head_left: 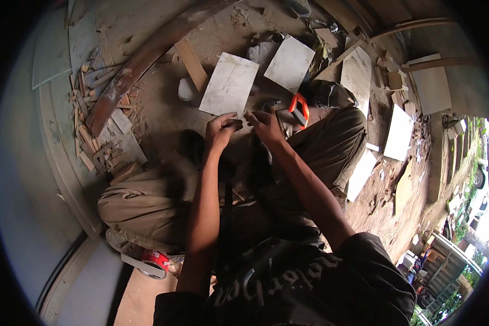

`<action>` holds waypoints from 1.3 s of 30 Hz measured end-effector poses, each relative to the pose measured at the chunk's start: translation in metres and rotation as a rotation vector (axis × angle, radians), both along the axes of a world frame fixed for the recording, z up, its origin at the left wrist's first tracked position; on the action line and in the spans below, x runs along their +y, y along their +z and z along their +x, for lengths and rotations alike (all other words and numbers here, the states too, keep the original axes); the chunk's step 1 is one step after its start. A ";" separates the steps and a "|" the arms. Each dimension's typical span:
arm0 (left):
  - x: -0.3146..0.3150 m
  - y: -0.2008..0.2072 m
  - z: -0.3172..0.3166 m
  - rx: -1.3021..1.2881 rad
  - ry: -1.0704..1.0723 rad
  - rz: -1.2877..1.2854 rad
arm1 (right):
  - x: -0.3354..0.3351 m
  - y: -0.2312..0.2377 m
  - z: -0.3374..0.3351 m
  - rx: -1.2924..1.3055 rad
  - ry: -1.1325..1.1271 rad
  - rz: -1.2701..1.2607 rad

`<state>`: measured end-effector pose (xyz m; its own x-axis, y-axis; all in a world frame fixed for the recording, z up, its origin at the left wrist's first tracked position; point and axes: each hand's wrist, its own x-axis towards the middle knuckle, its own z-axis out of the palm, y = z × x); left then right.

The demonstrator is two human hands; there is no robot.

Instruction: The person sits on the floor and uses a hammer to drive nails into a wooden plank resting on a concrete block. They repeatedly position the nail, strike it, and adjust the wood throughout the clip.

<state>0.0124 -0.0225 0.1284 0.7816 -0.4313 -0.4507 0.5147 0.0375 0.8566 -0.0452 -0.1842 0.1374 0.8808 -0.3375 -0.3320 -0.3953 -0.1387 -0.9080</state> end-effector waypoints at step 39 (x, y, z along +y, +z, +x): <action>0.023 -0.099 0.018 0.316 0.665 0.064 | -0.084 -0.180 -0.023 0.602 0.201 -1.026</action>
<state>0.0302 0.0008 0.0290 0.6973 0.1234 -0.7060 0.6230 0.3826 0.6822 -0.0685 -0.2678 -0.0430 0.7442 -0.5594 -0.3650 -0.6058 -0.7954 -0.0162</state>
